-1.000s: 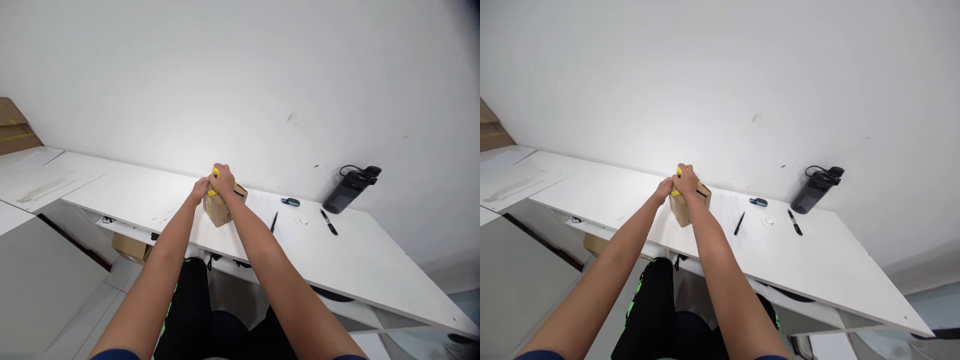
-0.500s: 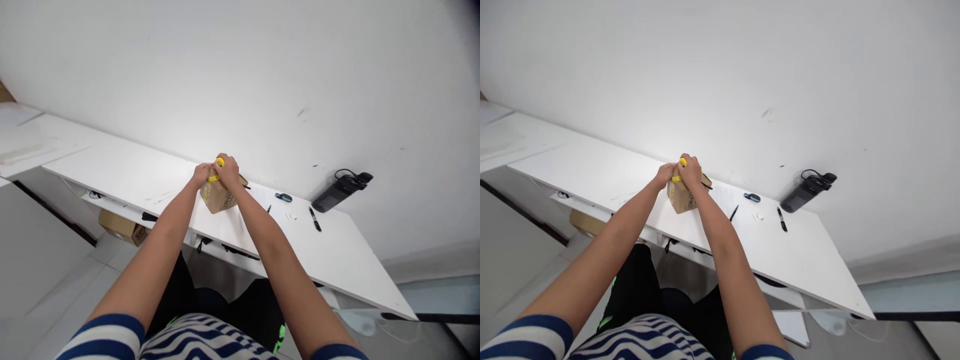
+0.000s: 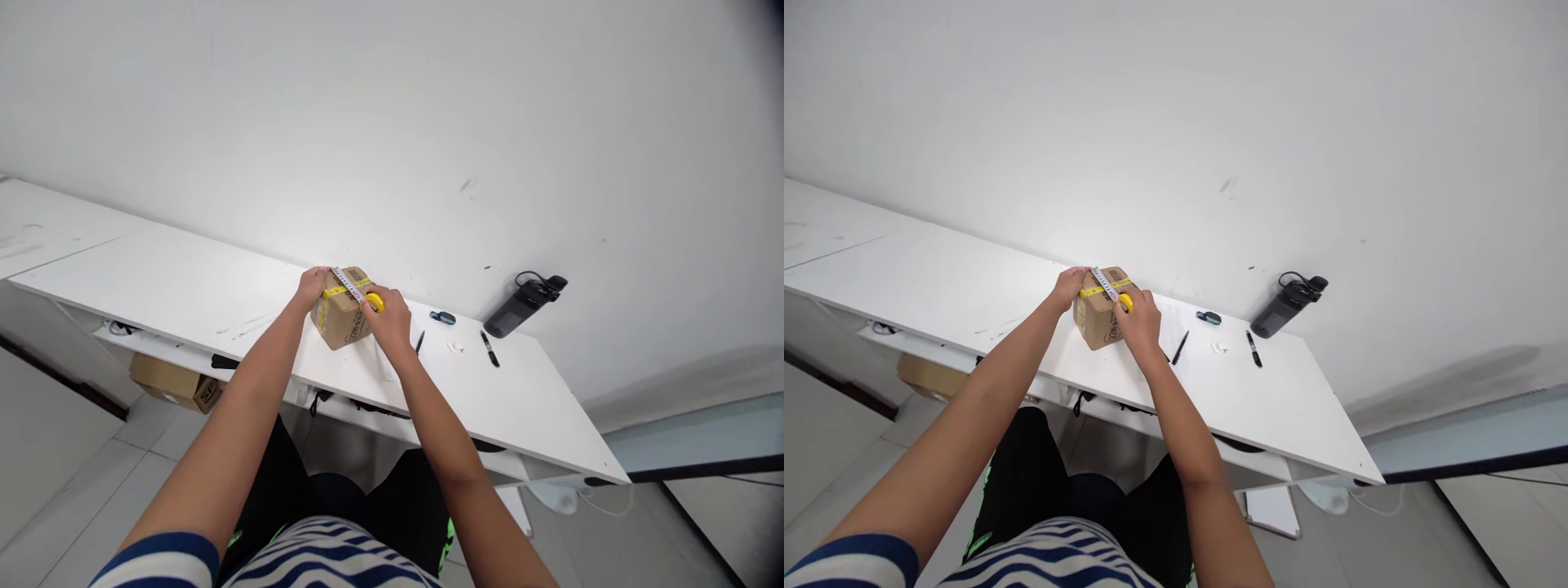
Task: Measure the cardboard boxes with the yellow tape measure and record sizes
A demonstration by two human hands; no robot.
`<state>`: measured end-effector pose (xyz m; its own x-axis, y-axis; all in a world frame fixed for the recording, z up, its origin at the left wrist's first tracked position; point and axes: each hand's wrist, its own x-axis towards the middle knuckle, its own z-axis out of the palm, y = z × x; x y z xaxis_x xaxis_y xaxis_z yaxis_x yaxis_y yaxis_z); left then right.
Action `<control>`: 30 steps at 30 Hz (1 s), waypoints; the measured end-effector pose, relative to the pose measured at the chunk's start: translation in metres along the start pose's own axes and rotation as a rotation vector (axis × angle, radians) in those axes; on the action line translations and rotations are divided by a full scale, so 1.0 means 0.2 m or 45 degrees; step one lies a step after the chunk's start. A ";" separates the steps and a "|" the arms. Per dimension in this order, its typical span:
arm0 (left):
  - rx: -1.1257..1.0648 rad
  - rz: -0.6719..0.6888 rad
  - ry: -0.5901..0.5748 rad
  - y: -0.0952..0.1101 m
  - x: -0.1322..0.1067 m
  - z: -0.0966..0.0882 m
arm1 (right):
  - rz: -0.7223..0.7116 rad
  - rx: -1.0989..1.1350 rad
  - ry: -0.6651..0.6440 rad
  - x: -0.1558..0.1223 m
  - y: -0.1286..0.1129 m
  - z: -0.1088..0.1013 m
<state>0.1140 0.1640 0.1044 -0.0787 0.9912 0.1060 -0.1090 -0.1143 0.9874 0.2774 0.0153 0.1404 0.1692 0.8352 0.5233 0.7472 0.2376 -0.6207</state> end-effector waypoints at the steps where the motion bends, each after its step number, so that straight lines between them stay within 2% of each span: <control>1: -0.001 0.002 -0.006 0.00 -0.01 0.00 | -0.002 0.028 0.006 0.02 0.00 0.01; 5: -0.019 0.026 -0.019 0.00 -0.04 -0.03 | -0.026 0.039 -0.039 0.14 -0.04 0.11; 10: -0.021 0.073 -0.024 -0.02 -0.07 -0.10 | -0.153 -0.066 -0.240 0.34 -0.13 0.30; 12: -0.030 0.088 -0.022 -0.02 -0.09 -0.13 | -0.215 -0.094 -0.321 0.41 -0.18 0.34; 15: -0.069 0.116 -0.021 -0.03 -0.14 -0.20 | -0.299 -0.042 -0.399 0.49 -0.24 0.33; 17: -0.077 0.156 -0.010 -0.04 -0.19 -0.28 | -0.271 0.120 -0.324 0.53 -0.25 0.28; 19: 0.023 0.194 0.032 -0.07 -0.25 -0.38 | -0.129 0.397 -0.194 0.55 -0.23 0.24; 21: 0.234 0.187 0.126 -0.11 -0.30 -0.49 | 0.026 0.730 -0.177 0.53 -0.20 0.23; 24: 0.455 0.108 0.298 -0.18 -0.35 -0.63 | 0.158 1.050 -0.369 0.43 -0.17 0.31; 27: 0.452 0.053 0.400 -0.20 -0.40 -0.68 | 0.160 0.991 -0.542 0.28 -0.16 0.40; 30: 0.376 0.036 0.416 -0.16 -0.49 -0.64 | 0.084 0.846 -0.618 0.21 -0.18 0.44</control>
<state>-0.0007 0.0615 0.0469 -0.3918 0.9097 0.1376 0.1815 -0.0701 0.9809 0.2009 0.0849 0.1336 -0.2107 0.9429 0.2580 0.1836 0.2974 -0.9369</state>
